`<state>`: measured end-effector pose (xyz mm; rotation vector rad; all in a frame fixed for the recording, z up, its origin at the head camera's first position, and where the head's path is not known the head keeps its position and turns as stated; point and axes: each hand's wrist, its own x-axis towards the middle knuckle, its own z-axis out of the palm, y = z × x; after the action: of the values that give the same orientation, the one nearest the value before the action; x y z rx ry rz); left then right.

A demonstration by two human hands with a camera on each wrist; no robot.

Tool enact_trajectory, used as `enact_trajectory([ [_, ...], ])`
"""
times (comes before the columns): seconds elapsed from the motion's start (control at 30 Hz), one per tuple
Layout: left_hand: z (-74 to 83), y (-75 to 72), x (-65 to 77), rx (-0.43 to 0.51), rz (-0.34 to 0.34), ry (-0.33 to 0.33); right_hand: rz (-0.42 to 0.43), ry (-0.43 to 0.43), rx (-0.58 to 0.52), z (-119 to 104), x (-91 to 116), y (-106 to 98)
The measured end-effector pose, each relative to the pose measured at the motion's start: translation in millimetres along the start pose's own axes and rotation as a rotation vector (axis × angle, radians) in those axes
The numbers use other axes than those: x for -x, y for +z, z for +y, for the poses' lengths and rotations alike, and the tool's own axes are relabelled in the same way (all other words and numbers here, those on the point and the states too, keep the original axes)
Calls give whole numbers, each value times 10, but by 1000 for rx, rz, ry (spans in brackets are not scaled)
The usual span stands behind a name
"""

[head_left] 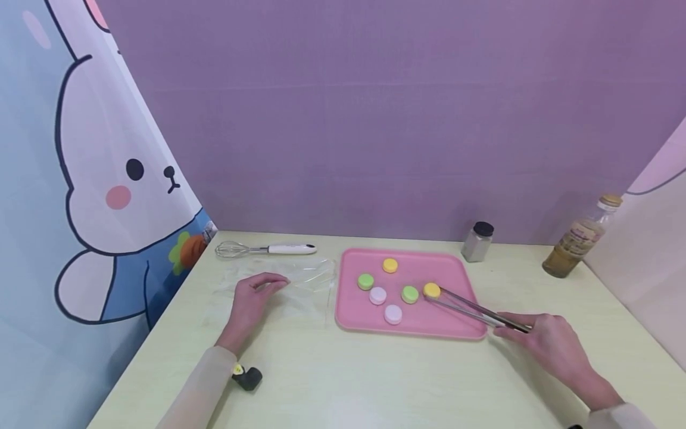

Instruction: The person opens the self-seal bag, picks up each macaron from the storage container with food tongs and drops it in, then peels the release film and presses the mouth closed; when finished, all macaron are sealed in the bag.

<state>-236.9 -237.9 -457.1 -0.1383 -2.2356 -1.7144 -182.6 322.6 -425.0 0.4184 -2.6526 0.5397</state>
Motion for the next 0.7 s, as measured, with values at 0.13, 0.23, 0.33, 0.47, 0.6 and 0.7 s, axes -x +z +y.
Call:
enact_trajectory([
  [0.13, 6, -8, 1, -6, -2, -1, 11, 4, -6, -7, 11, -37],
  [0.23, 14, -10, 2, -11, -1, -10, 8, 10, -9, -22, 12, -63],
  [0.33, 20, -11, 6, -15, 2, -20, 9, 9, -15, -53, 11, -77],
  [0.47, 31, -12, 13, -21, 2, -30, 18, -2, -26, -136, 3, -89],
  [0.6, 25, -12, 12, -17, 1, -29, 20, -19, -50, -273, -24, -85],
  [0.7, 18, -6, 10, -9, 1, -28, 31, -43, -74, -392, -59, -66],
])
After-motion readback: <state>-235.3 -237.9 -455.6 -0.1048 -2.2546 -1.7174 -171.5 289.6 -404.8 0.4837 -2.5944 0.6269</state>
